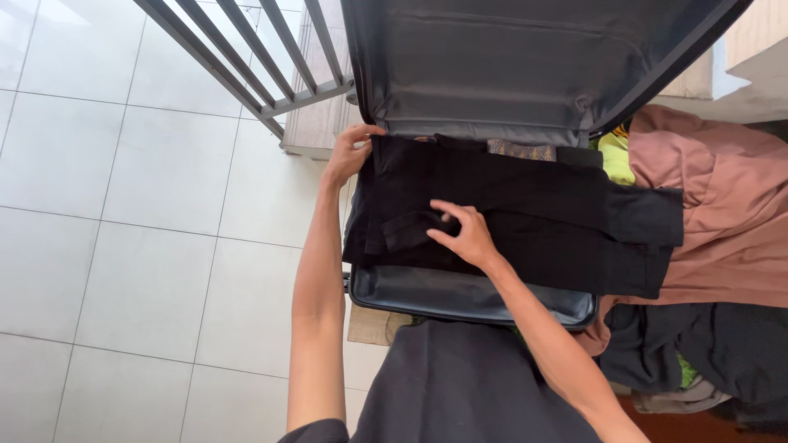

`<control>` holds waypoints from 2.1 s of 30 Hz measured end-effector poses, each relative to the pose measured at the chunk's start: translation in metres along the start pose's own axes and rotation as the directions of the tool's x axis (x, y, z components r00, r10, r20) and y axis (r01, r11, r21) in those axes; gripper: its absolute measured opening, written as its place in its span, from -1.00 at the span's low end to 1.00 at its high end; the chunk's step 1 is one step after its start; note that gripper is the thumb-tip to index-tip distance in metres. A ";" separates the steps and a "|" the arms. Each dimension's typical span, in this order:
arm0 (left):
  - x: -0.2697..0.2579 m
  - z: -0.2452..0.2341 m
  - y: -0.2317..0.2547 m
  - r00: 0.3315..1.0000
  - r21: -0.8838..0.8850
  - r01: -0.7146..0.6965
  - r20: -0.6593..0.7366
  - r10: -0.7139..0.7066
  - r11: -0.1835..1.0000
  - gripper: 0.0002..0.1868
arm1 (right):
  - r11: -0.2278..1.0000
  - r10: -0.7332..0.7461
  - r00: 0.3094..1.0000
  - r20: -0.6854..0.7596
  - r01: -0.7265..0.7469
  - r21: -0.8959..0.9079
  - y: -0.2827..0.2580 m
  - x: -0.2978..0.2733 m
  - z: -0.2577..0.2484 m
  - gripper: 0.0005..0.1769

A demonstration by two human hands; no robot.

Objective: The person packs a suitcase by folding and arranging items of clothing including shirts and pants inside it.

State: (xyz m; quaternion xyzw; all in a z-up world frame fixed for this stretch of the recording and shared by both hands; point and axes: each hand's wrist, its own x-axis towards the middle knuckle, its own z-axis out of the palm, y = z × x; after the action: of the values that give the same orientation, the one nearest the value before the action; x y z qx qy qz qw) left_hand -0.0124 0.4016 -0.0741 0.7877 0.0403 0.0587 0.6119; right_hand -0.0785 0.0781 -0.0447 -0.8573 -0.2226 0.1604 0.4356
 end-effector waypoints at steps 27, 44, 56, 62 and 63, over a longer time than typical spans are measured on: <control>-0.223 0.104 0.098 0.927 0.546 -0.269 -0.078 0.368 0.793 -0.58 | 0.971 -0.233 0.958 -0.167 0.219 -0.098 0.010 -0.058 -0.020 -0.49; -0.235 0.074 0.103 0.907 0.496 -0.390 0.062 0.417 0.776 -0.90 | 0.985 -0.103 0.991 -0.080 0.090 -0.149 0.029 -0.075 -0.034 -0.67; -0.204 0.065 0.117 0.960 0.189 -0.279 0.084 0.267 0.942 -0.77 | 0.981 -0.110 0.990 -0.090 0.093 -0.172 0.009 -0.063 -0.055 -0.74; -0.174 0.071 0.096 0.996 -0.056 -0.079 -0.054 0.076 0.995 -0.69 | 0.986 -0.095 0.965 -0.243 0.126 0.114 0.007 -0.040 -0.058 -0.63; -0.171 0.073 0.090 0.997 -0.102 0.043 -0.058 -0.049 0.994 -0.65 | 0.975 -0.079 0.965 -0.249 0.127 0.184 0.011 -0.035 -0.057 -0.60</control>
State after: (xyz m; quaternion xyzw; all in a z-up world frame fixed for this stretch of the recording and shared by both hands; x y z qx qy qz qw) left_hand -0.1719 0.2857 -0.0117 0.7527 0.0740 0.0705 0.6504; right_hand -0.0790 0.0156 -0.0190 -0.8100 -0.1958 0.0539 0.5502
